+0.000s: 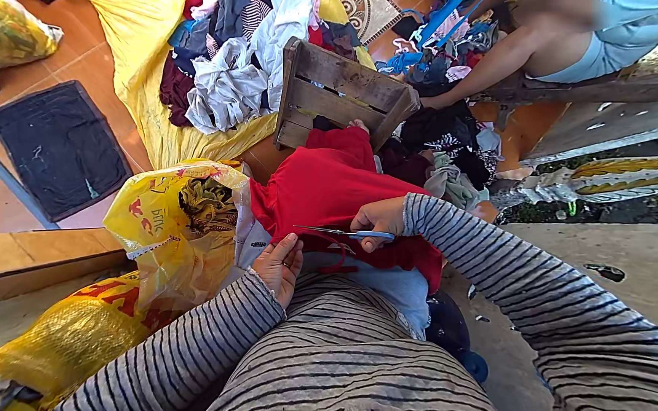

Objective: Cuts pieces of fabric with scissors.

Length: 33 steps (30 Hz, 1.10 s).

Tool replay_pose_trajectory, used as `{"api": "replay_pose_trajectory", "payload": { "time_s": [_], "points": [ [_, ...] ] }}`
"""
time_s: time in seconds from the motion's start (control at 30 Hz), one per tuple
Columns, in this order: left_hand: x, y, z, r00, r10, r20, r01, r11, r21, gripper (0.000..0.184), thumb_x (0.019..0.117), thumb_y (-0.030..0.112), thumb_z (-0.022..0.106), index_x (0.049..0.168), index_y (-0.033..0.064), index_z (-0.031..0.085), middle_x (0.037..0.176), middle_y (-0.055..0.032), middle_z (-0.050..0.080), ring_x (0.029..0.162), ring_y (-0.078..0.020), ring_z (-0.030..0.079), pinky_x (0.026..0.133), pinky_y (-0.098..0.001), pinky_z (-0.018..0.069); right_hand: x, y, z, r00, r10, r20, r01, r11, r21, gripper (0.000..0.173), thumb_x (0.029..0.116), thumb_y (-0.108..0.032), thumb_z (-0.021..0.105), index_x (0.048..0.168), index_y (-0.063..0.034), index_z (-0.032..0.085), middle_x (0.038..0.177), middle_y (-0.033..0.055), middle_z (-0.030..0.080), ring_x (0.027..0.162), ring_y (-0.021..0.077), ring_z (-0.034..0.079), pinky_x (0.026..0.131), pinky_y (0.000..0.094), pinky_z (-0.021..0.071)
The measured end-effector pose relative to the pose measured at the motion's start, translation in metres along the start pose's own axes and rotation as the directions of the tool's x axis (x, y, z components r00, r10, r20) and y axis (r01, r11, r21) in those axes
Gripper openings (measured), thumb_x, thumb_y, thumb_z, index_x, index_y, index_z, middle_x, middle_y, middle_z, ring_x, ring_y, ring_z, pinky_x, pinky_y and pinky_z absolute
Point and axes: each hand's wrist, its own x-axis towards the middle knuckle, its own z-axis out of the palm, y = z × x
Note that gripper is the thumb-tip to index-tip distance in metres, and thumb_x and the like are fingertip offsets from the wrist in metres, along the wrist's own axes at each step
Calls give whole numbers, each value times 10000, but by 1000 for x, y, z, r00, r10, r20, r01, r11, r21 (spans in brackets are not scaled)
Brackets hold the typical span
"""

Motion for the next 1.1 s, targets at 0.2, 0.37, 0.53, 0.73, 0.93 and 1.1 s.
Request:
{"api": "replay_pose_trajectory", "payload": {
  "time_s": [0.2, 0.37, 0.53, 0.73, 0.93, 1.1],
  "points": [
    [1, 1, -10, 1000, -10, 9, 10, 1000, 29, 196, 1019, 28, 575, 1211, 37, 535, 870, -53, 658, 736, -107, 673, 710, -233, 580, 20, -8, -2, 999, -28, 22, 28, 1000, 14, 285, 1014, -266, 644, 864, -24, 620, 637, -34, 548, 523, 16, 489, 515, 180, 397],
    [2, -2, -4, 995, -35, 94, 17, 984, 178, 193, 1034, 95, 575, 1205, 4, 578, 908, -74, 671, 763, -129, 670, 724, -250, 568, 12, -10, -1, 999, 25, 31, -26, 999, 35, 258, 1020, -232, 632, 893, -7, 617, 663, -16, 560, 540, 32, 513, 529, 185, 421],
    [4, -8, 6, 988, -52, 146, -6, 930, 367, 187, 977, 58, 666, 1152, 19, 612, 881, -41, 661, 724, -97, 642, 686, -232, 550, 3, -6, 9, 999, 47, 5, -47, 995, 92, 249, 1018, -227, 635, 871, -31, 595, 650, -28, 548, 529, 26, 513, 520, 181, 423],
    [7, -14, 9, 984, -7, 180, -56, 939, 341, 268, 975, 13, 647, 1231, -2, 570, 1002, -75, 656, 800, -120, 649, 742, -261, 559, -3, -9, 16, 997, 75, -32, -72, 994, 81, 271, 1013, -249, 645, 865, -26, 598, 641, -19, 543, 519, 40, 505, 519, 192, 419],
    [6, 8, 24, 1000, -9, 0, 9, 997, 83, 289, 1099, 206, 387, 1271, 8, 509, 1084, -112, 656, 890, -147, 674, 789, -267, 546, -13, 0, 14, 995, 91, -41, -88, 992, 87, 274, 1011, -246, 648, 851, -29, 599, 636, -23, 550, 526, 45, 518, 527, 196, 427],
    [21, 1, 27, 1000, 12, -20, -9, 989, 146, 421, 1073, 278, 532, 1396, 25, 438, 1210, -113, 641, 1001, -141, 665, 841, -265, 542, -21, 21, 19, 994, 98, -50, -95, 994, 54, 329, 990, -326, 676, 842, -41, 606, 630, -22, 554, 521, 46, 515, 518, 209, 424]
  ]
}}
